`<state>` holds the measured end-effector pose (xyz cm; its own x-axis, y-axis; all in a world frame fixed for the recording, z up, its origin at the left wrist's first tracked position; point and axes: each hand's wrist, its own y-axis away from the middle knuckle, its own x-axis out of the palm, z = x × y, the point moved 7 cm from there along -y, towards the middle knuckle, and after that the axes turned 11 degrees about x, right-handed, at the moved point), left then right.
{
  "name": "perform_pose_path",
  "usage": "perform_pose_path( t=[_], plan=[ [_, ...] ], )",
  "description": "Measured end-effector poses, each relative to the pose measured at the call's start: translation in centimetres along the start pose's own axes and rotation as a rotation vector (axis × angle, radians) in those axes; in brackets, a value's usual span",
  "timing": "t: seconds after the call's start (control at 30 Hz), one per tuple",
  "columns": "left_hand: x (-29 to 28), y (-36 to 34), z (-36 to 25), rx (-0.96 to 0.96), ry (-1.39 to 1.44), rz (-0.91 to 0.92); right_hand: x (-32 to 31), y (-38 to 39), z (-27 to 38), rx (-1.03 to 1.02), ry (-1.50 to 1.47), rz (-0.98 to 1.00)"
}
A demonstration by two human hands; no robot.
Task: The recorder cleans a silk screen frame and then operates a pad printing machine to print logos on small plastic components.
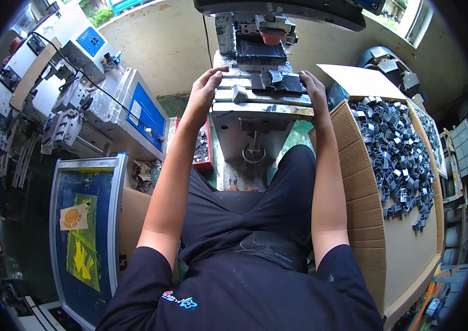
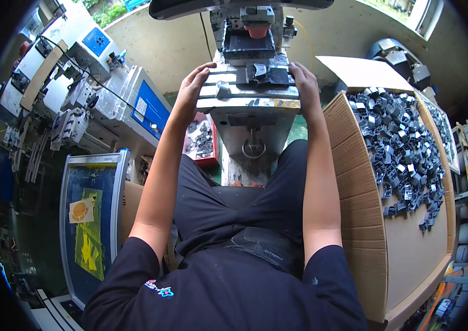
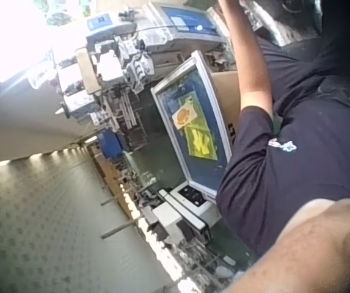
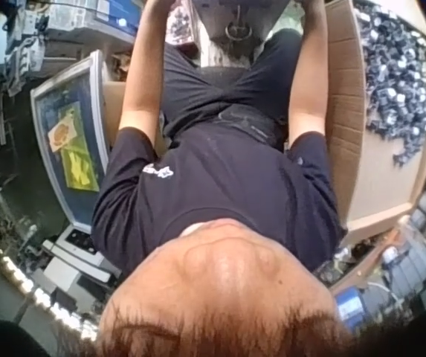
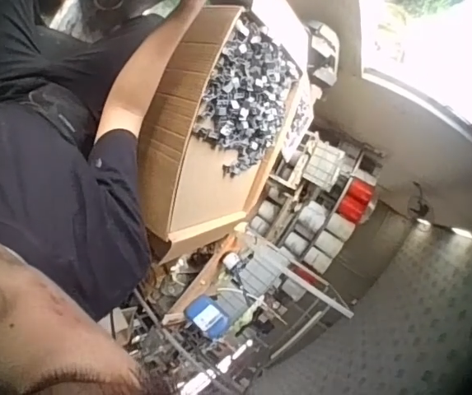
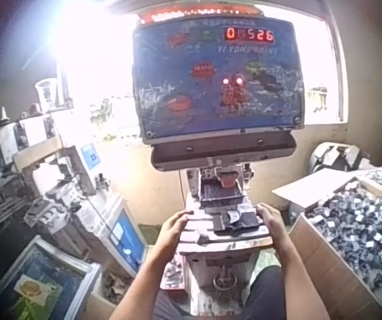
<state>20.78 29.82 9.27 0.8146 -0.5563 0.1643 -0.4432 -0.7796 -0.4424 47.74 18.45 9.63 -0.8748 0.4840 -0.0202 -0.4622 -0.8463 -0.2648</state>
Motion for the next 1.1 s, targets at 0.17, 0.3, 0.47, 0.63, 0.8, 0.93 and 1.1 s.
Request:
perform_pose_path(
  t=[0.17, 0.3, 0.47, 0.63, 0.8, 0.93, 1.1],
  plan=[
    [-0.4, 0.4, 0.9, -0.017, 0.028, -0.016, 0.0, 0.0, -1.0, 0.071, -0.051, 0.029],
    [-0.5, 0.6, 0.6, 0.032, -0.039, -0.04, 0.3, 0.2, -1.0, 0.091, -0.093, 0.076],
    [-0.9, 1.0, 0.3, 0.039, -0.044, -0.08, 0.9, 0.7, -0.7, 0.112, -0.144, 0.006],
    [-0.5, 0.8, 0.5, 0.009, 0.003, -0.07, 0.4, 0.9, -0.1, -0.124, 0.086, -0.151],
    [-0.8, 0.3, 0.6, 0.048, 0.004, -0.041, 0.3, 0.3, 0.3, -0.242, 0.176, -0.011],
    [-0.5, 0.5, 0.9, 0.021, 0.034, -0.041, -0.2, 0.8, 0.1, -0.247, 0.146, -0.067],
    [-4.8, 5.4, 4.4, -0.087, -0.016, -0.186, 0.1, 0.7, 0.3, -0.032, 0.16, 0.001]
  ],
)
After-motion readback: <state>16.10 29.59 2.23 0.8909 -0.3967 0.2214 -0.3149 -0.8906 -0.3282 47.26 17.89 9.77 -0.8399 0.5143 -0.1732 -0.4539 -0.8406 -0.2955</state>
